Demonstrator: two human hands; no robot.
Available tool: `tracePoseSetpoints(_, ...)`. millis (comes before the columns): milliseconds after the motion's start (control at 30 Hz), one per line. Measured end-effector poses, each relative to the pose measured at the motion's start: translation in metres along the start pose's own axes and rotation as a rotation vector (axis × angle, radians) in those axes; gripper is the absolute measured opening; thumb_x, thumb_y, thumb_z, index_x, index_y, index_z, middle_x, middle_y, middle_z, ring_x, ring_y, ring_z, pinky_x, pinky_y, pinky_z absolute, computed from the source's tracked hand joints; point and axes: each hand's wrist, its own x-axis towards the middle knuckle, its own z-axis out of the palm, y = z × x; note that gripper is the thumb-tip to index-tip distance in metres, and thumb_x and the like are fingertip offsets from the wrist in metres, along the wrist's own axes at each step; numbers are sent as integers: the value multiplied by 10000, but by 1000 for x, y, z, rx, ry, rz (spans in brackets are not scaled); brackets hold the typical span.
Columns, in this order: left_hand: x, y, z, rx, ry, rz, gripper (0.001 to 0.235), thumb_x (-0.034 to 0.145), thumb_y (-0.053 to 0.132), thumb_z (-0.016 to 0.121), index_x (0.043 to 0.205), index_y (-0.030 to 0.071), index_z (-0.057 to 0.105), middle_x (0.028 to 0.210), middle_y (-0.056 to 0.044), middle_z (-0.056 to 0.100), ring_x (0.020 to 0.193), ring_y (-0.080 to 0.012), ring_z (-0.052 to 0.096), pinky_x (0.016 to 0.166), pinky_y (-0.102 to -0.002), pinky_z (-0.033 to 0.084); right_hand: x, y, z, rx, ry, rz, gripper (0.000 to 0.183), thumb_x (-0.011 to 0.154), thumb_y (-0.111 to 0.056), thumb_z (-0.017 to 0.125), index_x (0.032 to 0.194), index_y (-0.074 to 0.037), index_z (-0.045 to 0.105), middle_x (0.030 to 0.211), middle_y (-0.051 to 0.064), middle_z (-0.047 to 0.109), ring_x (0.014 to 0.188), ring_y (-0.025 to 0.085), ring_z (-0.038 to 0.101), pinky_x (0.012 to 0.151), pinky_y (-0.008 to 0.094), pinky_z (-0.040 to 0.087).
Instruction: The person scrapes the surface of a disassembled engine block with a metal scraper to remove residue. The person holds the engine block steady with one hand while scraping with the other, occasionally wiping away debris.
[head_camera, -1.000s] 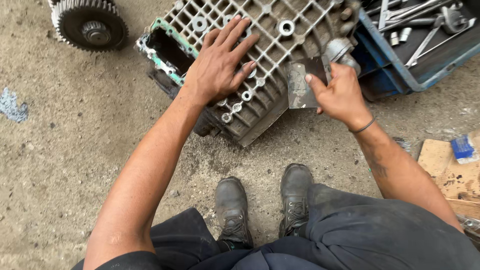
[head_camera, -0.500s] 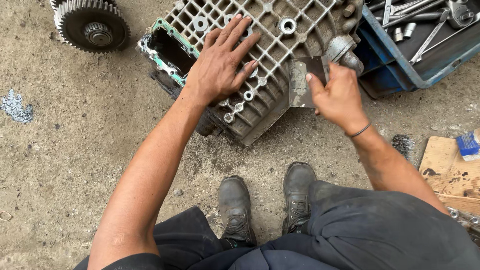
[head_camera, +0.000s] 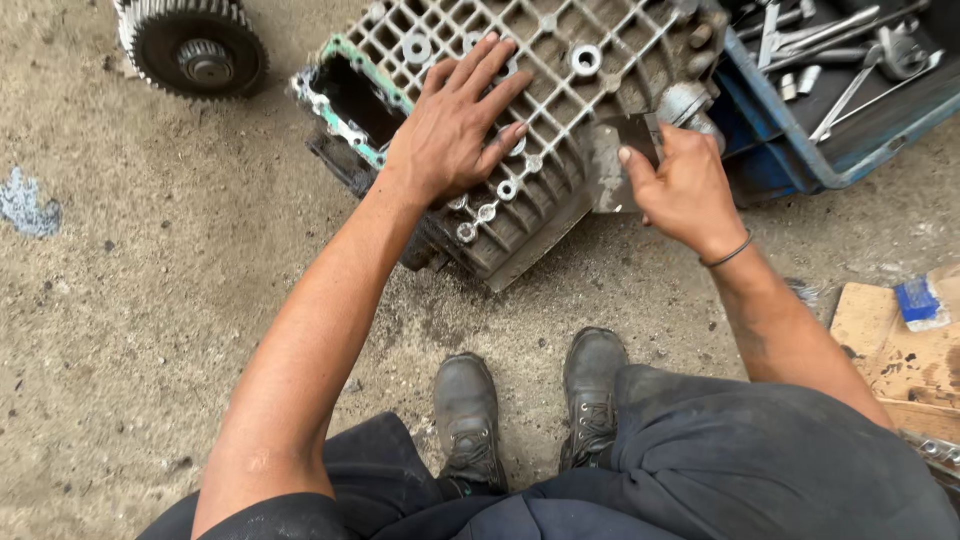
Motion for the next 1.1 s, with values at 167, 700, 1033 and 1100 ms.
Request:
tracePoseSetpoints(167, -2, 2, 1, 6, 27, 10, 640, 1101, 557, 266, 1585, 165, 415, 1685, -148, 274, 1563, -276, 217, 1260, -527, 196, -9, 8, 13, -172, 125, -253, 122, 1052, -57, 636, 1034, 50, 691, 757, 175, 700, 596, 245, 690, 542, 370, 550)
tracePoseSetpoints(700, -1, 1, 1, -14, 40, -7, 627, 1105, 539, 275, 1578, 154, 419, 1685, -157, 279, 1569, -290, 216, 1264, -519, 194, 1, 20, 15, -198, 158, -381, 135, 1055, -26, 627, 1132, 59, 697, 745, 128, 681, 576, 178, 651, 482, 323, 513)
tracePoseSetpoints(1033, -4, 2, -1, -23, 39, 3, 632, 1099, 538, 264, 1580, 157, 416, 1682, -151, 273, 1560, -289, 204, 1255, -529, 178, 38, 6, -23, -382, -111, -324, 265, 995, -78, 670, 1201, 88, 691, 612, 144, 607, 521, 201, 596, 489, 365, 492)
tracePoseSetpoints(1100, -3, 3, 1, -18, 43, -2, 621, 1100, 532, 279, 1574, 157, 424, 1682, -150, 276, 1563, -287, 205, 1260, -524, 182, 40, -13, -28, -397, -164, -369, 253, 976, -59, 657, 1182, 78, 709, 628, 158, 623, 531, 216, 615, 507, 362, 513)
